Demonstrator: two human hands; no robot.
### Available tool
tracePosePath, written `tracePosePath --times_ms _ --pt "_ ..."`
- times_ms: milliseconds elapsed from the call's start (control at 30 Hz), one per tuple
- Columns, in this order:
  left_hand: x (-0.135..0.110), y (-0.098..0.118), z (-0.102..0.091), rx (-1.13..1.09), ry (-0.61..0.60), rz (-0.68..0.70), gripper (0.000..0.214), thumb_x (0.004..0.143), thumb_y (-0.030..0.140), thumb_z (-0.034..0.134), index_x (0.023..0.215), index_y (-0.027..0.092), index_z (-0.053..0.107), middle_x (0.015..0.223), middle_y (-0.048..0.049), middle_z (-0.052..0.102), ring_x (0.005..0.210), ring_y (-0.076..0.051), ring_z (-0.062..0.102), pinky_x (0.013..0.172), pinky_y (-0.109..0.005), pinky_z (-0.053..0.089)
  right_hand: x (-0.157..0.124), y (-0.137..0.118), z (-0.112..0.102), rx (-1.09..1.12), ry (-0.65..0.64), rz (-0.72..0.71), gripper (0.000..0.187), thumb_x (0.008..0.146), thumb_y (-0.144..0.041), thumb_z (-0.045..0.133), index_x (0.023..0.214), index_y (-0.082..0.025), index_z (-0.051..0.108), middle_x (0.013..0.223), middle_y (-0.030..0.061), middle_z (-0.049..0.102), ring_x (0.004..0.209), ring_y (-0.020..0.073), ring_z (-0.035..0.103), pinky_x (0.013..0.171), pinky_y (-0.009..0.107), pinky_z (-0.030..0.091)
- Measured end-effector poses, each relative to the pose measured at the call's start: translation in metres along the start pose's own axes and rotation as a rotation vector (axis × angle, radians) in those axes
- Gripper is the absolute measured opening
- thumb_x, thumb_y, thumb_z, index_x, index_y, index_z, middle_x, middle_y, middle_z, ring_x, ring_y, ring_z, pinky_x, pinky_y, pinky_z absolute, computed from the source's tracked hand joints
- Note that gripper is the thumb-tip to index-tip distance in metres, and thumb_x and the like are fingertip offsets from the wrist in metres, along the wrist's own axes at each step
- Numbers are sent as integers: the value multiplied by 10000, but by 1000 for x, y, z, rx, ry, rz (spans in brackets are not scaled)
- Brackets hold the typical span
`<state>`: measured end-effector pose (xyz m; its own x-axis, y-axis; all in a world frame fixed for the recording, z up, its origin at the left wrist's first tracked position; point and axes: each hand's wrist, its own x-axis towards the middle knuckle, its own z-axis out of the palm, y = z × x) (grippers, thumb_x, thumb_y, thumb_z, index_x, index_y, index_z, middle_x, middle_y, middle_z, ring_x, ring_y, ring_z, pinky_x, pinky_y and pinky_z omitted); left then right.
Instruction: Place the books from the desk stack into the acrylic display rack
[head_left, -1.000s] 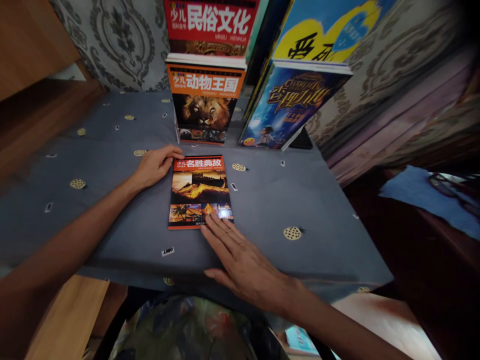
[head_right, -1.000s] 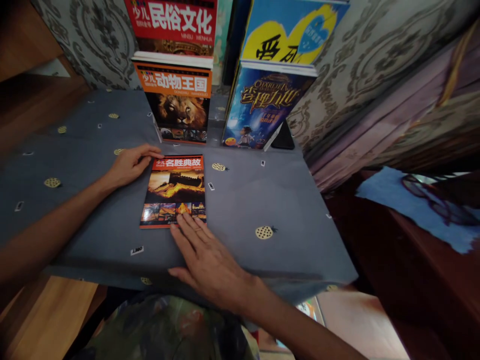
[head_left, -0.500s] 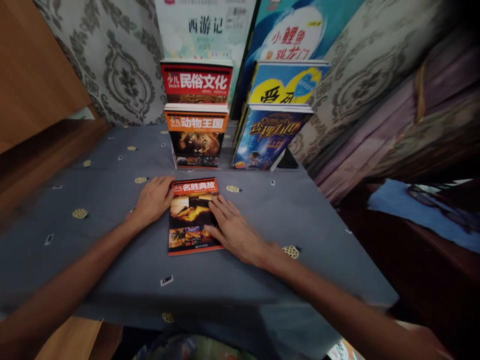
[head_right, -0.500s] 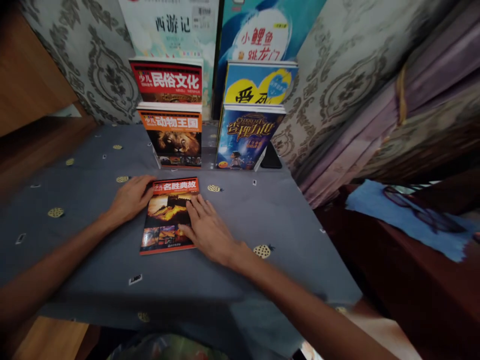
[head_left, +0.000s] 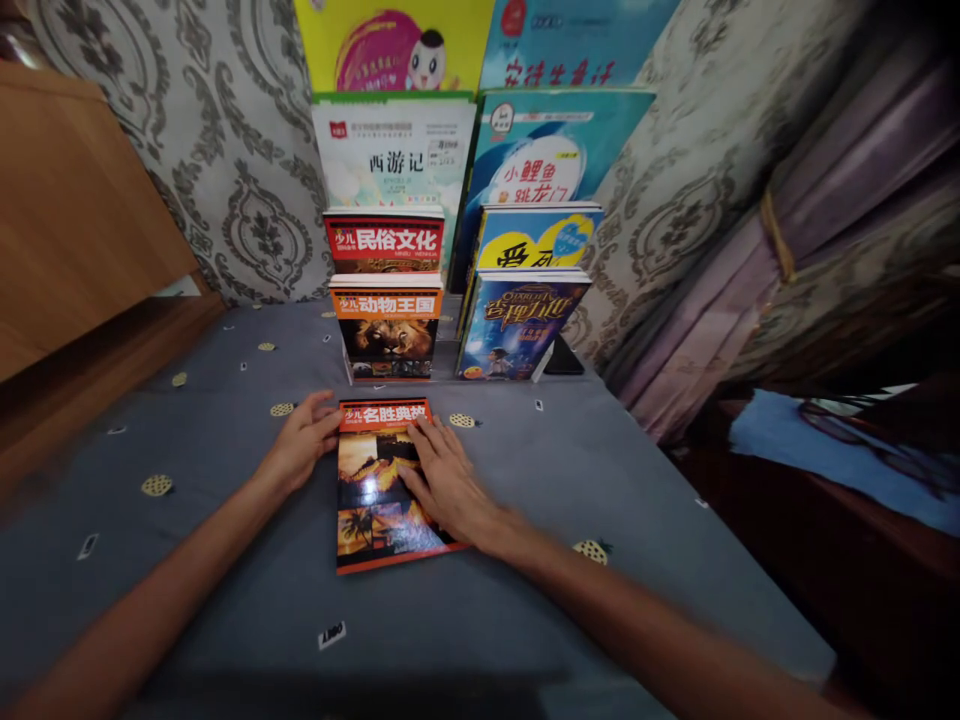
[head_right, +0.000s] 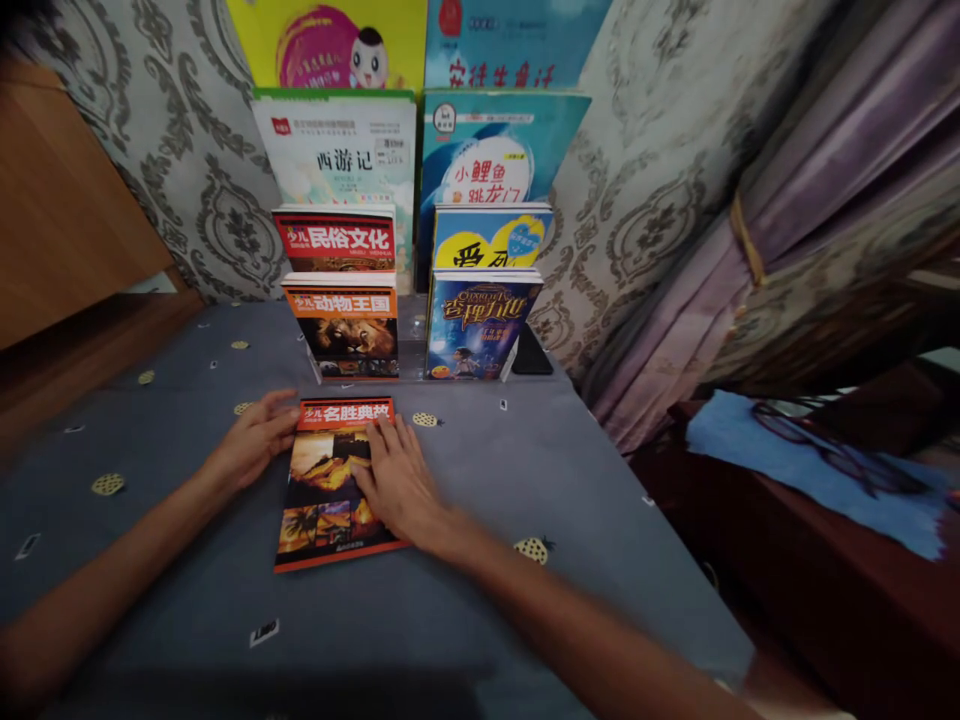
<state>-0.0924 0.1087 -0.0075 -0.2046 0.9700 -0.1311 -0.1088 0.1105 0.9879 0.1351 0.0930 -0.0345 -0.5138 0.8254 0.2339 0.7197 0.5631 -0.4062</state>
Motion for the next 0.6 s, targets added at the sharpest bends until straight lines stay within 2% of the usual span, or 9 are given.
tracePosePath --times_ms 100,167,267,367,467,533,600 --pt "-10 4 13 -187 -122 -236 236 773 144 741 998 136 671 914 -108 764 823 -252 754 719 -340 630 -2 6 1 68 50 -17 576 1001 -381 436 1490 -78 416 1576 244 369 1488 355 318 1195 588 323" --pt "-17 8 21 -238 -172 -298 148 804 126 710 952 115 703 907 -130 775 815 -268 761 742 -359 639 -3 11 3 139 110 -8 584 1010 -383 403 1521 -104 366 1601 229 329 1493 333 313 1193 571 335" --pt "-23 14 27 -290 -123 -285 114 870 120 631 937 107 722 912 -134 784 819 -263 767 778 -363 642 -4 18 4 272 213 26 611 1017 -413 380 1568 -170 279 1585 179 379 1494 304 318 1193 548 341" --pt "-23 16 30 -328 -77 -267 158 921 154 573 947 109 722 925 -133 787 835 -257 769 783 -362 642 -1 18 1 418 281 70 581 1001 -432 422 1527 -198 349 1443 163 550 1393 310 467 1121 529 427" --pt "-20 15 32 -336 -27 -245 191 955 213 545 973 116 709 934 -128 786 809 -246 769 750 -356 643 5 13 -4 612 242 81 400 1001 -424 420 1303 -191 542 1186 117 697 1107 267 657 954 434 545" --pt "-18 16 35 -317 61 -210 187 959 248 552 986 132 696 922 -108 787 793 -237 767 733 -353 642 9 7 -10 696 224 80 309 1005 -414 393 1121 -197 582 1064 80 712 986 231 676 891 380 561" --pt "-19 21 39 -280 156 -129 190 949 309 579 999 159 685 907 -80 786 821 -238 766 736 -353 639 13 2 -17 701 247 68 274 1007 -410 372 1055 -216 559 1043 66 701 984 218 665 902 361 550"
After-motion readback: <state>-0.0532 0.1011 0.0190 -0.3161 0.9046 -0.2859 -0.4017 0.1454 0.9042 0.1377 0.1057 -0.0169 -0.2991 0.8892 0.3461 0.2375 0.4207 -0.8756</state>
